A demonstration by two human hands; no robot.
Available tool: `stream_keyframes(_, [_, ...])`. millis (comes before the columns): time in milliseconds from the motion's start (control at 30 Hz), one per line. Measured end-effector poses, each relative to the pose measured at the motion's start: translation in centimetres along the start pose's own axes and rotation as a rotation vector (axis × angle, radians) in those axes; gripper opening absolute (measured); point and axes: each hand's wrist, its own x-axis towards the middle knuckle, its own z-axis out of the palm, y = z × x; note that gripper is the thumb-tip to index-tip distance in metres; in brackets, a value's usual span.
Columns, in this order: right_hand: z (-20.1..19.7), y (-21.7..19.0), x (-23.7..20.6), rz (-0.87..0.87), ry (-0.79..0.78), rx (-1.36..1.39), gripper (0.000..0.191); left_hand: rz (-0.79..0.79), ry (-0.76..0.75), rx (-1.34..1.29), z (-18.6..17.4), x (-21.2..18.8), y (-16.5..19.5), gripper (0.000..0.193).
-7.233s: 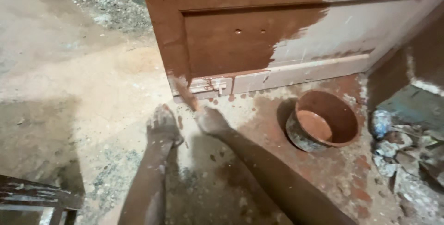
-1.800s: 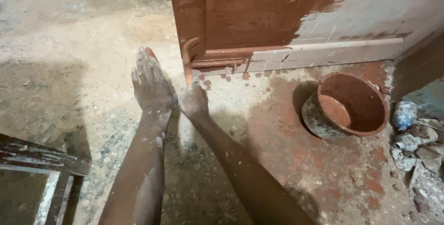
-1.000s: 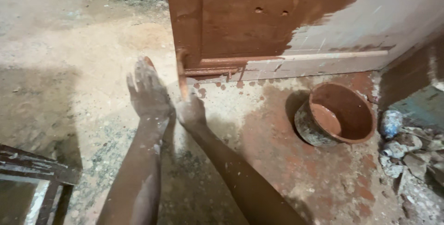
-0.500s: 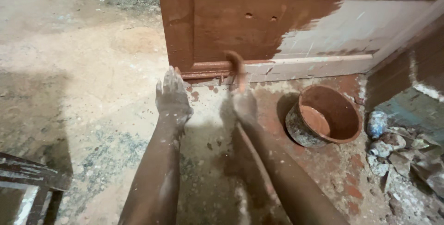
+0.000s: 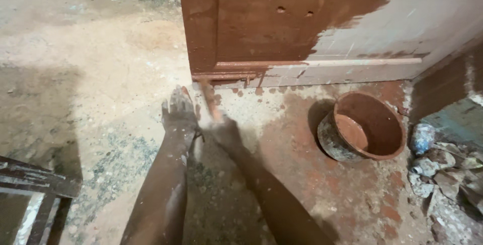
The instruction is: The person paints a wooden door panel with reddish-brown paint using a paintbrush, dipping the brush into a bucket of paint on the floor and brushing the paint across the unpainted white areas of the door, steadying the door with the other hand.
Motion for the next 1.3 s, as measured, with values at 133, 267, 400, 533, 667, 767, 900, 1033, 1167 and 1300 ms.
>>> stream_keyframes(133, [2.3,-3.2,-0.5,-0.062,-0.094,0.023,0.035,-0.039,0.030,0.072,1.6,0.4,-1.2,0.094])
stream_keyframes(267, [1.0,-2.0,1.2,0.070,0.007,0.115,0.036,-0.047,-0.025,0.030,1.7,0.1,-1.4,0.112])
stream_keyframes(400, [-0.4,1.5,2.0,0.268,0.257,0.083,0.037,-0.021,-0.058,0.008,1.1,0.6,-0.4,0.111])
stream_keyframes(533, [0.2,4.0,1.3,0.284,0.380,0.039,0.038,0.012,-0.056,-0.041,2.0,2.3,0.7,0.104])
stream_keyframes(667, [1.0,4.0,2.3,0.162,0.286,0.026,0.039,0.029,0.050,-0.034,4.2,4.2,0.7,0.093])
stream_keyframes(767, [1.7,2.6,2.9,-0.035,0.168,-0.015,0.040,-0.014,0.416,-0.094,5.5,4.2,-0.2,0.098])
stream_keyframes(900, [3.0,0.2,1.9,0.018,-0.059,0.065,0.037,-0.059,0.001,-0.029,5.4,3.9,-1.4,0.108])
stream_keyframes(1033, [2.2,-1.8,0.6,-0.113,-0.176,0.023,0.036,-0.076,0.090,-0.044,5.7,4.5,-1.2,0.094])
stream_keyframes(1167, [0.7,-2.3,1.2,0.276,-0.191,0.182,0.038,-0.060,0.177,-0.215,6.5,5.4,-0.3,0.075])
stream_keyframes(1300, [0.7,-1.3,1.6,0.305,0.201,0.108,0.039,-0.034,0.234,-0.236,5.7,4.5,-0.3,0.077])
